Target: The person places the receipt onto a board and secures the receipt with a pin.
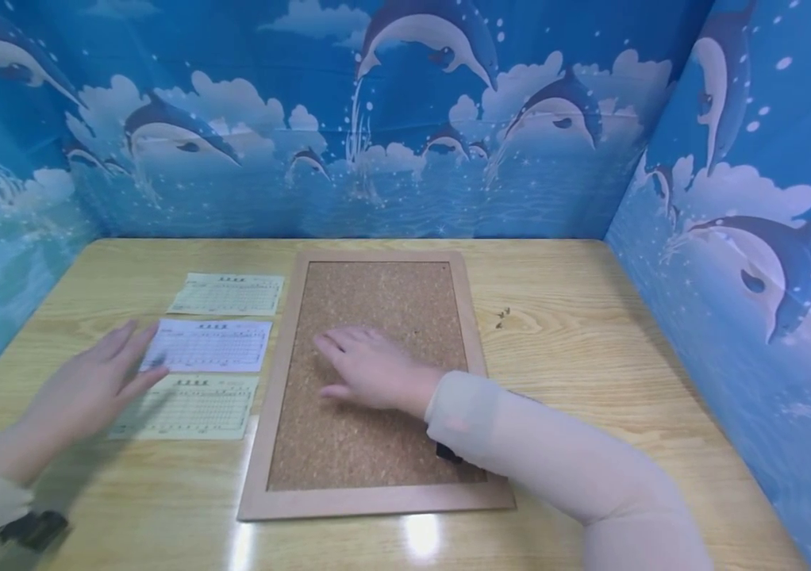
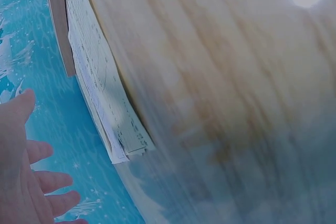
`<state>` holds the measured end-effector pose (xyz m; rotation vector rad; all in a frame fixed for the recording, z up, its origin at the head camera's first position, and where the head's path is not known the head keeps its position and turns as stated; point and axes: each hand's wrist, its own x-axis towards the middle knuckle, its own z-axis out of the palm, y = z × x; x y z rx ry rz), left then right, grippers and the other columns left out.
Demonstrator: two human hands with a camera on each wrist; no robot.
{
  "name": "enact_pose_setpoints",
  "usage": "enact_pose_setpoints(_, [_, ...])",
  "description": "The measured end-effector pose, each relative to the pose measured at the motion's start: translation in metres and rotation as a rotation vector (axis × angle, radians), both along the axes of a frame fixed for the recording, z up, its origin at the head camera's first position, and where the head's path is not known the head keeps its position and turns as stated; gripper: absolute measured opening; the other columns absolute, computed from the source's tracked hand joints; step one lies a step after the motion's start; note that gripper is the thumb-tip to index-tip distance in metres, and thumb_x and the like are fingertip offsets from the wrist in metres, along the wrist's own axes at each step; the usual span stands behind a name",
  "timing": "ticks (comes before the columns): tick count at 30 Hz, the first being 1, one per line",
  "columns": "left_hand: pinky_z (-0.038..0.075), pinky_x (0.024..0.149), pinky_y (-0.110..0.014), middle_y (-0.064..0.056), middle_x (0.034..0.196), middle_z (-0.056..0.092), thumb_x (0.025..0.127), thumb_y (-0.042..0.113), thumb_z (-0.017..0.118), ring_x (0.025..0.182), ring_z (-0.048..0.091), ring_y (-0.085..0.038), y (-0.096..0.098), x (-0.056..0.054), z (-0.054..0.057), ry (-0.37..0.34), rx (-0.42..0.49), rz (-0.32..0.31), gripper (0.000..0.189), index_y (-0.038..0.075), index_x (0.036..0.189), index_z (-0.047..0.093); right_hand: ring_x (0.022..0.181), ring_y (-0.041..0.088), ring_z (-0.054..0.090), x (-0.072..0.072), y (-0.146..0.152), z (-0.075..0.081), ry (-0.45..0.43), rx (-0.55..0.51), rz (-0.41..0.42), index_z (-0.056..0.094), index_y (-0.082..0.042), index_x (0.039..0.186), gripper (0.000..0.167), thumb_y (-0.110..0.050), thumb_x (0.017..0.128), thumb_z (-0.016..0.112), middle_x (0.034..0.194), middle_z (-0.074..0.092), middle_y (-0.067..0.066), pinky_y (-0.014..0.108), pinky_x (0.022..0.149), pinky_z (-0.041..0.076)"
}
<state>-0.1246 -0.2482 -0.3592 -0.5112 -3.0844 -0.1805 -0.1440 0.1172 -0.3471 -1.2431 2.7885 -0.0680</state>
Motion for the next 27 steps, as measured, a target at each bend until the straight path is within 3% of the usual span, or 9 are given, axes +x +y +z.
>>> enact_pose_setpoints(8, [0.022, 0.097, -0.065, -0.036, 0.141, 0.025, 0.096, 0.046, 0.045, 0.123, 0.027, -0.055, -0.007, 0.003, -0.005, 0.057, 0.019, -0.033, 0.071, -0.005, 0.143, 0.028, 0.134, 0.029, 0.030, 0.002, -0.008, 0.001, -0.005, 0.001, 0.015, 0.028, -0.006, 0.146, 0.075, -0.051, 0.091, 0.051, 0.146, 0.034, 0.013, 0.046, 0.108, 0.023])
enact_pose_setpoints(21, [0.022, 0.094, -0.068, -0.037, 0.139, 0.026, 0.096, 0.046, 0.043, 0.124, 0.026, -0.055, -0.015, 0.008, -0.007, 0.011, -0.021, -0.011, 0.068, -0.008, 0.137, 0.038, 0.135, 0.029, 0.029, 0.005, -0.016, -0.002, -0.015, 0.023, 0.026, 0.026, -0.007, 0.147, 0.075, -0.052, 0.092, 0.049, 0.148, 0.032, 0.013, 0.045, 0.108, 0.022])
enact_pose_setpoints(27, [0.024, 0.095, -0.066, -0.039, 0.136, 0.029, 0.096, 0.045, 0.046, 0.121, 0.029, -0.055, -0.018, 0.007, -0.006, 0.035, -0.028, -0.021, 0.066, -0.010, 0.132, 0.043, 0.134, 0.027, 0.031, 0.005, -0.020, -0.003, -0.006, 0.018, 0.045, 0.028, -0.007, 0.146, 0.075, -0.053, 0.091, 0.049, 0.146, 0.034, 0.012, 0.044, 0.108, 0.022])
